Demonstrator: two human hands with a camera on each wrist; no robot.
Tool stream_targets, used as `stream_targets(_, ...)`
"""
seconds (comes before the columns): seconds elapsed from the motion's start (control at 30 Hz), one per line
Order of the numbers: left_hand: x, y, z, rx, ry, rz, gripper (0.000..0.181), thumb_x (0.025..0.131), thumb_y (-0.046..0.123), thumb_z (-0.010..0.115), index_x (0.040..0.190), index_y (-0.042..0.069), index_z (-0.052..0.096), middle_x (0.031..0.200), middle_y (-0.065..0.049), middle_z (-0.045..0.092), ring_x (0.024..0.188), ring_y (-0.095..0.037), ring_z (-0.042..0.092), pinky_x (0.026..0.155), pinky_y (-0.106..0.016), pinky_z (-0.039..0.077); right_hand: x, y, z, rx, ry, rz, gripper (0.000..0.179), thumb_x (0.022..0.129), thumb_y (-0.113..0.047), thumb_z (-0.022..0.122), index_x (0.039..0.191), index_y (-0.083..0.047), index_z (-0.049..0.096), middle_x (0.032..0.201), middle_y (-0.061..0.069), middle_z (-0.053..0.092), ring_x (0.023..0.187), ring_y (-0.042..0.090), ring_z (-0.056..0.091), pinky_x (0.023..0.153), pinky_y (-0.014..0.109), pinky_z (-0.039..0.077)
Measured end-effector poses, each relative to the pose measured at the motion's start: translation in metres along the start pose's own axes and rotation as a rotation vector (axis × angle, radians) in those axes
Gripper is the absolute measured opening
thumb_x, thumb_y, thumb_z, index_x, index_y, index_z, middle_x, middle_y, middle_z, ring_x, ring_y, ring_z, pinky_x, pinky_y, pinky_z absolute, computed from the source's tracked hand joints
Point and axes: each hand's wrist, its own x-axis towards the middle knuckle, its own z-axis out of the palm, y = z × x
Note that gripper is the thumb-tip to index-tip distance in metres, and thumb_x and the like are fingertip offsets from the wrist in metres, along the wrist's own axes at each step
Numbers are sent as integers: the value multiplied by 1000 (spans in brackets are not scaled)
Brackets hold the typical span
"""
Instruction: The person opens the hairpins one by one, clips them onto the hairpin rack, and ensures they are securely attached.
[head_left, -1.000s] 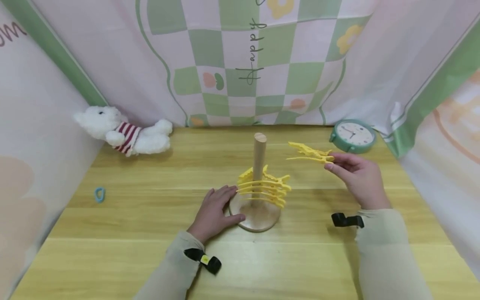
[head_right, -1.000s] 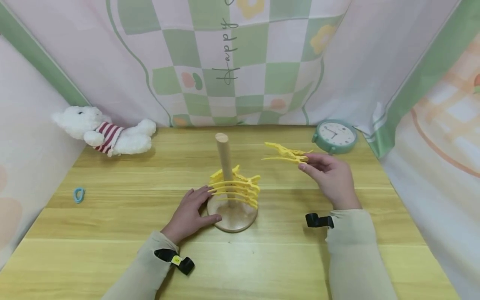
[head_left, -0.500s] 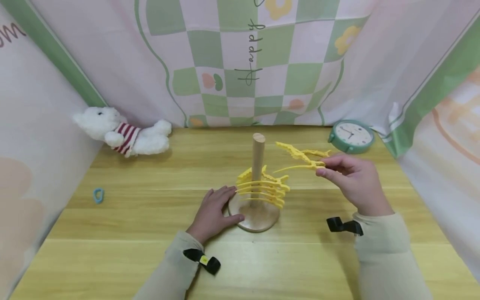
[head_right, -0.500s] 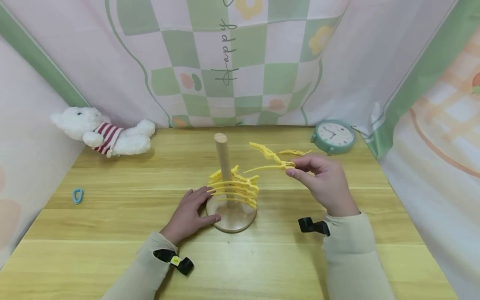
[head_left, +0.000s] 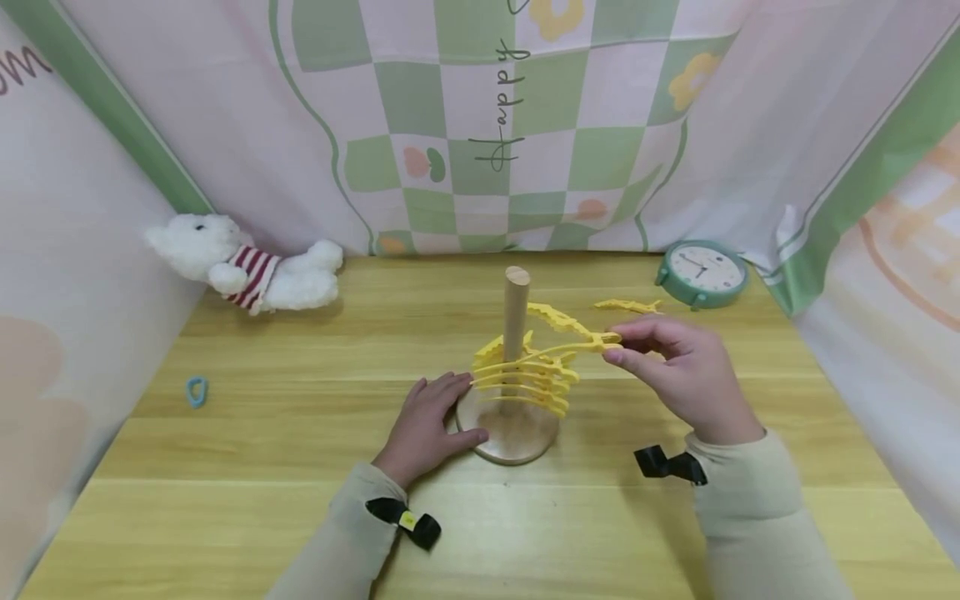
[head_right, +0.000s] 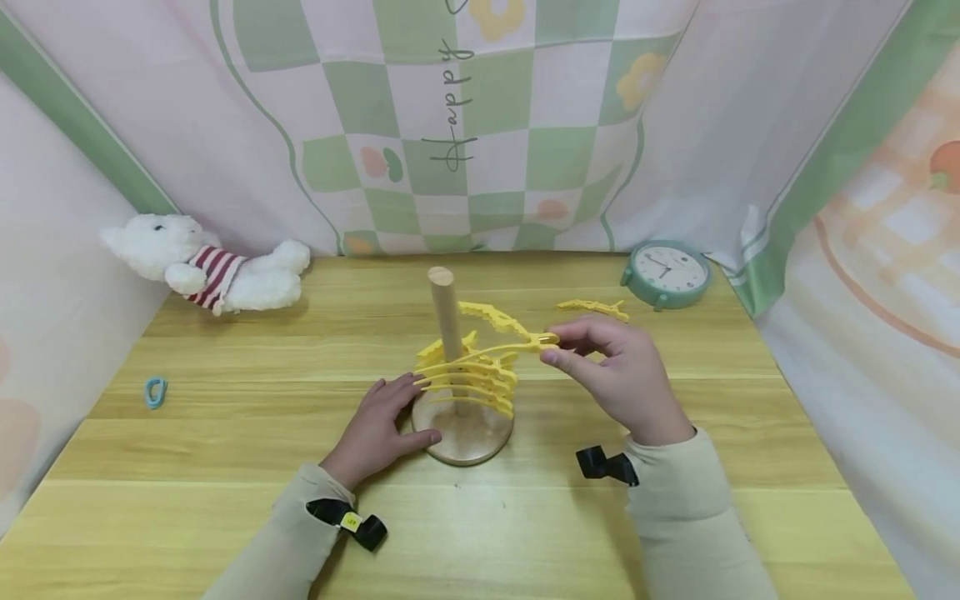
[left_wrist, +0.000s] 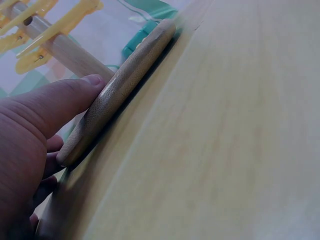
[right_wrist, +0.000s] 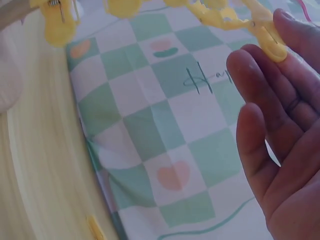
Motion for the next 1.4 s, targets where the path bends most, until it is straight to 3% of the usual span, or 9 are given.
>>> stream_targets(0.13,0,0,0,-2,-3,-4,80,84,54,75,148,12,51,152,-3,49,145,-24,37,124,-49,12,0,-2,6,-3,0,-54,23,79,9,80,97,-4,77,94,-4,73,74,7,64,48,18,45)
stream_targets(0.3,0,0,-1,0,-9,-7,81,84,54,76,148,12,50,153,-2,48,145,-24,37,124,-49,12,-1,-1,14,32,18,-104,30,74,15,80,98,-2,77,94,-4,73,75,7,63,48,19,41)
stream_targets(0.5,1,0,-1,7,-12,-4,82,83,55,76,148,12,50,153,-2,48,146,-24,36,124,-49,12,-1,-4,24,11,33,-145,35,70,15,82,101,-3,77,95,0,74,79,7,61,64,16,47)
stream_targets(0.7,1,0,0,30,-17,13,86,81,57,77,148,12,49,154,-1,47,146,-24,35,124,-49,12,0,-10,30,-4,23,-129,38,71,11,83,105,-6,77,100,5,75,91,5,64,75,14,49)
stream_targets(0.87,0,0,-1,52,-30,42,86,81,58,76,149,13,49,155,0,46,147,-26,34,123,-52,13,0,-12,32,15,11,-173,39,69,13,83,104,-4,77,106,10,75,102,6,66,91,15,50)
stream_targets(1.4,-1,2,-3,56,-56,44,85,83,58,74,150,15,48,156,2,44,148,-27,31,123,-53,11,0,-16,31,-16,-50,-138,39,74,7,83,110,-7,75,113,6,73,109,6,63,97,15,46)
